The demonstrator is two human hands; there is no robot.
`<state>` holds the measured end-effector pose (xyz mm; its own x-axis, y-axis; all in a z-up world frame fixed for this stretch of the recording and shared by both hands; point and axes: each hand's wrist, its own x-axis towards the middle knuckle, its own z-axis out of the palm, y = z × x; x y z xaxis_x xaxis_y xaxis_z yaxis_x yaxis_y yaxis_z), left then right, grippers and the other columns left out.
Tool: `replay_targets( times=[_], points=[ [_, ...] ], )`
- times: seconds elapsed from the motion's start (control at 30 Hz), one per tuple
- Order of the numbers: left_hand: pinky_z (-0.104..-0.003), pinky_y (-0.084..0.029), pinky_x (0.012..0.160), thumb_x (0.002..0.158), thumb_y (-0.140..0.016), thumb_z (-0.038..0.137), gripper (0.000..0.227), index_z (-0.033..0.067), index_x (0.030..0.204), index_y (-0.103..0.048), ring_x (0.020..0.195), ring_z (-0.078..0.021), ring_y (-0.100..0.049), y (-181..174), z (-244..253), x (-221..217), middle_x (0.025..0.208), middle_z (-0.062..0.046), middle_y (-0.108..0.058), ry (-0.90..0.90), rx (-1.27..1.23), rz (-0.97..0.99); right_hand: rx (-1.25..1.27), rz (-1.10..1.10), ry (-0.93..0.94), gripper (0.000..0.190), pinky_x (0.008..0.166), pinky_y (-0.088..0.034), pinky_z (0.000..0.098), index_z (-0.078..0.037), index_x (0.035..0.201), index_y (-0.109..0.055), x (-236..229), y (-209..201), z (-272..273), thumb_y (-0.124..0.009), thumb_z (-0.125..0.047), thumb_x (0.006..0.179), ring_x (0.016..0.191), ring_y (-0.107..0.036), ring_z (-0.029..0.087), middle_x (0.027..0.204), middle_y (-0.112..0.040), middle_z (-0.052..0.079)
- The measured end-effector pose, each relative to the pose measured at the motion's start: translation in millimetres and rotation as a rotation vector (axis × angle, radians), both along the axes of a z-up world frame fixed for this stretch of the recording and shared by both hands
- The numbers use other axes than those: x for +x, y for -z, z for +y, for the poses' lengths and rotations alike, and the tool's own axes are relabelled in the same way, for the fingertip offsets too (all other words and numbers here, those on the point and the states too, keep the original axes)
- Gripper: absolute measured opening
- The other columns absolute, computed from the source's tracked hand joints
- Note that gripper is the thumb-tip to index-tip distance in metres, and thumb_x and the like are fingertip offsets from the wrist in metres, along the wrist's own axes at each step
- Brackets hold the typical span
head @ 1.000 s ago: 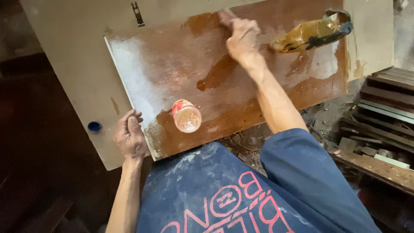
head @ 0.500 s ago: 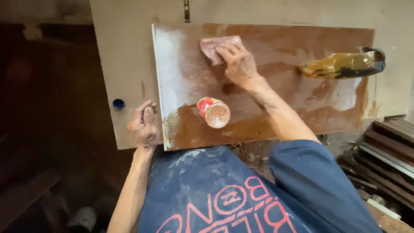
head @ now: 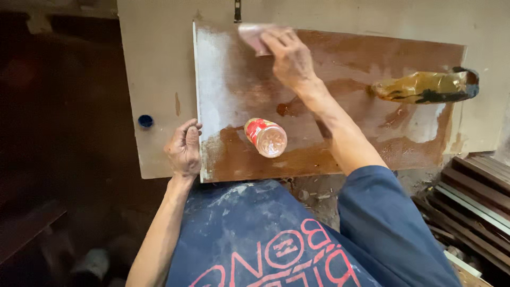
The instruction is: The person pours a viscous amber liquid from a plastic bottle onto a large wooden board and spreads it with a cloth. They then use a sanding block to rub the surface, repeatedly adding more liquid and spreading it across the board.
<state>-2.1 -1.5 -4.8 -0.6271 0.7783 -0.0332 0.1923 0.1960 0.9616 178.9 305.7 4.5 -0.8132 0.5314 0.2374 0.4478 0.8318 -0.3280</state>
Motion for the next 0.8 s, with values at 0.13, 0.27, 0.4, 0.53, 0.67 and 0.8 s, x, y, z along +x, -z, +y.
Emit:
replay_targets(
  times=[0.13, 0.27, 0.4, 0.53, 0.67, 0.8],
  points=[
    [-0.031, -0.059, 0.084, 0.110, -0.057, 0.030, 0.037, -0.0020, 0.124, -0.068, 0.093, -0.0190, -0.074, -7, 1, 2, 0.104, -0.013, -0.076, 0.010, -0.034, -0.054, 0.005, 0.028, -0.137, 0.036, 0.098, -0.057, 0.0431, -0.004, 0.123, -0.069, -4, -4, -20, -0.062, 0.007, 0.090, 0.113, -0.068, 0.034, 0.122, -0.072, 0.018],
    [-0.030, -0.058, 0.084, 0.110, -0.058, 0.029, 0.035, -0.0019, 0.123, -0.068, 0.093, -0.0175, -0.073, -1, 5, -3, 0.103, -0.012, -0.076, 0.008, -0.004, -0.036, -0.069, -0.047, 0.066, 0.038, 0.086, -0.057, 0.0479, -0.004, 0.108, -0.072, 42, -9, -17, -0.052, 0.014, 0.080, 0.103, -0.071, 0.037, 0.109, -0.078, 0.017],
    [-0.033, -0.059, 0.089, 0.110, -0.060, 0.028, 0.035, -0.0033, 0.126, -0.066, 0.097, -0.0183, -0.071, 11, -1, -9, 0.107, -0.013, -0.075, -0.011, 0.052, -0.158, -0.106, -0.182, 0.905, 0.030, 0.084, -0.056, 0.0490, 0.010, 0.118, -0.066, 97, -3, 39, -0.049, 0.005, 0.094, 0.093, -0.073, 0.041, 0.099, -0.072, 0.030],
    [-0.034, -0.059, 0.094, 0.112, -0.058, 0.028, 0.035, -0.0029, 0.128, -0.064, 0.103, -0.0196, -0.071, 20, -5, -10, 0.111, -0.014, -0.073, 0.044, 0.072, -0.175, -0.136, -0.292, 1.008, 0.030, 0.081, -0.058, 0.0481, 0.010, 0.104, -0.067, 91, 18, 59, -0.055, 0.001, 0.077, 0.089, -0.072, 0.041, 0.095, -0.071, 0.032],
    [-0.033, -0.058, 0.093, 0.112, -0.057, 0.026, 0.035, -0.0029, 0.130, -0.063, 0.102, -0.0194, -0.069, 20, 0, -6, 0.112, -0.015, -0.073, 0.090, 0.036, -0.232, 0.166, -0.194, 0.607, 0.019, 0.079, -0.052, 0.0528, -0.002, 0.093, -0.069, 19, 31, 9, -0.058, -0.009, 0.079, 0.085, -0.065, 0.038, 0.092, -0.072, 0.021],
    [-0.032, -0.056, 0.087, 0.111, -0.056, 0.025, 0.034, -0.0027, 0.129, -0.063, 0.099, -0.0184, -0.069, 15, 8, -3, 0.111, -0.014, -0.073, 0.095, -0.028, -0.178, -0.288, -0.280, 0.483, 0.029, 0.076, -0.055, 0.0481, 0.004, 0.101, -0.069, -25, 17, -31, -0.051, 0.000, 0.079, 0.088, -0.065, 0.035, 0.098, -0.071, 0.025]
  ],
)
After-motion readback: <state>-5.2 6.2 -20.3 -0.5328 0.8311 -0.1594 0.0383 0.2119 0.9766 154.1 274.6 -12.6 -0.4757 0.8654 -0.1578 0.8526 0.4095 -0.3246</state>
